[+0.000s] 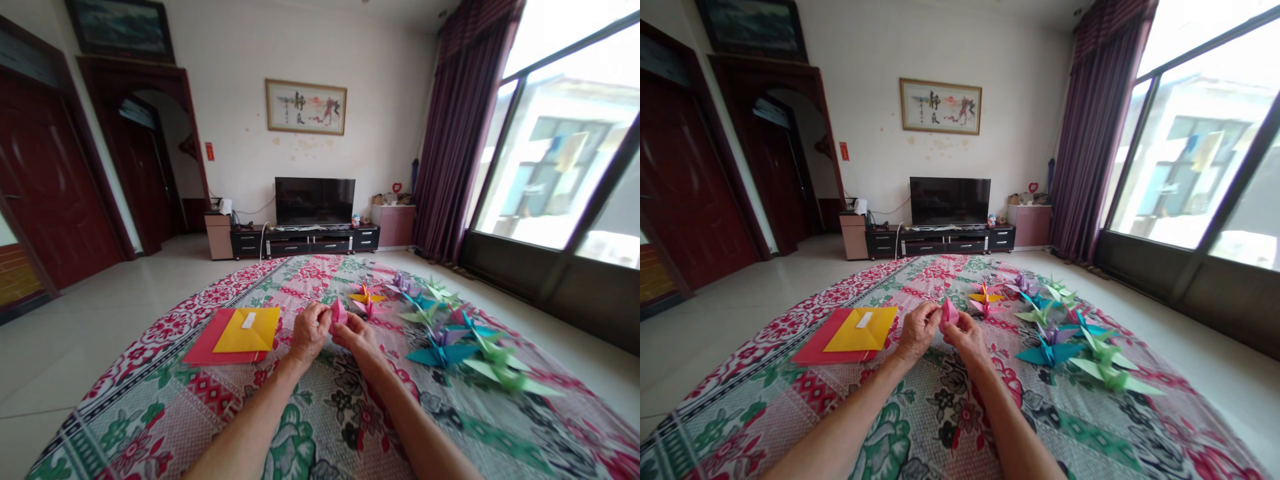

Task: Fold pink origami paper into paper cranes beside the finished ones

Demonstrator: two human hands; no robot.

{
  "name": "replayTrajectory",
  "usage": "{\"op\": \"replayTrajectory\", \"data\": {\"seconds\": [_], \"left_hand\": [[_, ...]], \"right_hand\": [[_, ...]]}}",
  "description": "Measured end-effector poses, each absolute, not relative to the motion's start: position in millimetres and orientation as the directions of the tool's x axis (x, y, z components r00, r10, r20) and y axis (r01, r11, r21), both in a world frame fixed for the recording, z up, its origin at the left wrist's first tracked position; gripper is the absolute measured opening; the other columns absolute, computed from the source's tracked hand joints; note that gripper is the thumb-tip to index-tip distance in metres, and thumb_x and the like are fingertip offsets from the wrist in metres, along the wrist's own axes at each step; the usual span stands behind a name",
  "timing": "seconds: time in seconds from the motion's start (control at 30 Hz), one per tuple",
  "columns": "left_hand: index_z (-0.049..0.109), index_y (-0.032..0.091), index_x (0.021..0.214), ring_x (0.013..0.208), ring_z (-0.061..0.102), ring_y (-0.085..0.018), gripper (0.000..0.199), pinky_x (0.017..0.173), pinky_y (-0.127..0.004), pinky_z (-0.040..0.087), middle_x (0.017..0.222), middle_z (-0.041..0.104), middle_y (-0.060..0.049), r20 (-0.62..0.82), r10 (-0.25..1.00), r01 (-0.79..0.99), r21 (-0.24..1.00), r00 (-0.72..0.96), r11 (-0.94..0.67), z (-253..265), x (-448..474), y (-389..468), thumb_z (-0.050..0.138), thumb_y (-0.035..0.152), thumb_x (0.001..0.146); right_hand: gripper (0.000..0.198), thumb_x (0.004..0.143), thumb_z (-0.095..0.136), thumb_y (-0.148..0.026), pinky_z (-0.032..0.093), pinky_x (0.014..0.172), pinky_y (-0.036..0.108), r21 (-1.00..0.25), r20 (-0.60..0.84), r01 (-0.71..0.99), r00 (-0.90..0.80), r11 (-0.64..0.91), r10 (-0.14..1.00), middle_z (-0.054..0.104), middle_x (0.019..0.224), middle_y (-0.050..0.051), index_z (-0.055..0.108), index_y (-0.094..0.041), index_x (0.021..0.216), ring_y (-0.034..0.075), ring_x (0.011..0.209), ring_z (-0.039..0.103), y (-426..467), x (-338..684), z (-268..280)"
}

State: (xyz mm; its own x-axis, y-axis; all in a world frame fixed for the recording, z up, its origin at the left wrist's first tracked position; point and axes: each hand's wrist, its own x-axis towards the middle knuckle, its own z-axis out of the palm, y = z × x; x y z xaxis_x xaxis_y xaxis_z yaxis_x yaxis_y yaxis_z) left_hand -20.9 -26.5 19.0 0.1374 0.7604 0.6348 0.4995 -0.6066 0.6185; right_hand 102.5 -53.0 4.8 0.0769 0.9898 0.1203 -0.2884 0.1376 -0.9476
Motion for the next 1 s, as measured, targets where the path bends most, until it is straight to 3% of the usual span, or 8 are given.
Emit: {"op": "replayTrajectory", "data": {"seconds": [0.17,0.3,0.67,0.83,1.0], "left_hand": [[0.063,0.017,0.078,0.071,0.056,-0.013,0.020,0.068,-0.021,0.042,0.075,0.061,-0.005,0.651,0.737,0.465,0.604,0.180,-0.647,20.8,-20.4,-29.7,0.046,0.027,0.082],[0.065,0.017,0.079,0.068,0.056,-0.012,0.017,0.065,-0.020,0.043,0.076,0.062,-0.004,0.621,0.750,0.369,0.658,0.227,-0.657,18.3,-20.7,-29.0,0.054,0.030,0.077],[0.065,0.015,0.088,0.065,0.056,-0.012,0.019,0.062,-0.020,0.044,0.076,0.065,-0.003,0.549,0.809,0.248,0.771,0.207,-0.587,14.7,-23.7,-22.8,0.055,0.022,0.074],[0.069,0.018,0.082,0.070,0.055,-0.012,0.019,0.066,-0.021,0.044,0.079,0.063,-0.002,0.565,0.776,0.217,0.750,0.280,-0.625,12.7,-25.6,-21.4,0.052,0.017,0.073],[0.070,0.019,0.080,0.072,0.056,-0.012,0.027,0.067,-0.022,0.044,0.082,0.064,-0.001,0.485,0.831,0.178,0.823,0.273,-0.539,9.1,-28.5,-17.9,0.047,0.011,0.069]], "right_hand": [[0.039,0.053,0.074,-0.042,0.048,0.051,0.022,-0.950,0.120,-0.273,0.133,0.153,0.984,0.065,0.065,0.001,0.064,-0.017,0.081,0.013,0.057,0.058,-46.7,102.2,-3.1],[0.041,0.054,0.073,-0.044,0.048,0.052,0.022,-0.956,0.110,-0.253,0.150,0.146,0.983,0.065,0.068,0.001,0.063,-0.017,0.083,0.013,0.058,0.058,-44.2,102.8,-6.7],[0.037,0.064,0.065,-0.042,0.050,0.060,0.025,-0.952,0.105,-0.281,0.064,0.119,0.992,0.065,0.075,0.001,0.065,-0.019,0.092,0.013,0.065,0.059,-56.7,103.8,3.0],[0.035,0.061,0.067,-0.041,0.049,0.056,0.024,-0.951,0.087,-0.284,0.132,0.122,0.987,0.064,0.074,0.001,0.065,-0.019,0.088,0.012,0.062,0.057,-55.5,102.6,2.0],[0.028,0.066,0.061,-0.033,0.049,0.061,0.025,-0.938,0.093,-0.328,0.064,0.109,0.994,0.065,0.075,0.001,0.065,-0.020,0.090,0.014,0.066,0.059,-54.6,105.7,-0.7]]}}
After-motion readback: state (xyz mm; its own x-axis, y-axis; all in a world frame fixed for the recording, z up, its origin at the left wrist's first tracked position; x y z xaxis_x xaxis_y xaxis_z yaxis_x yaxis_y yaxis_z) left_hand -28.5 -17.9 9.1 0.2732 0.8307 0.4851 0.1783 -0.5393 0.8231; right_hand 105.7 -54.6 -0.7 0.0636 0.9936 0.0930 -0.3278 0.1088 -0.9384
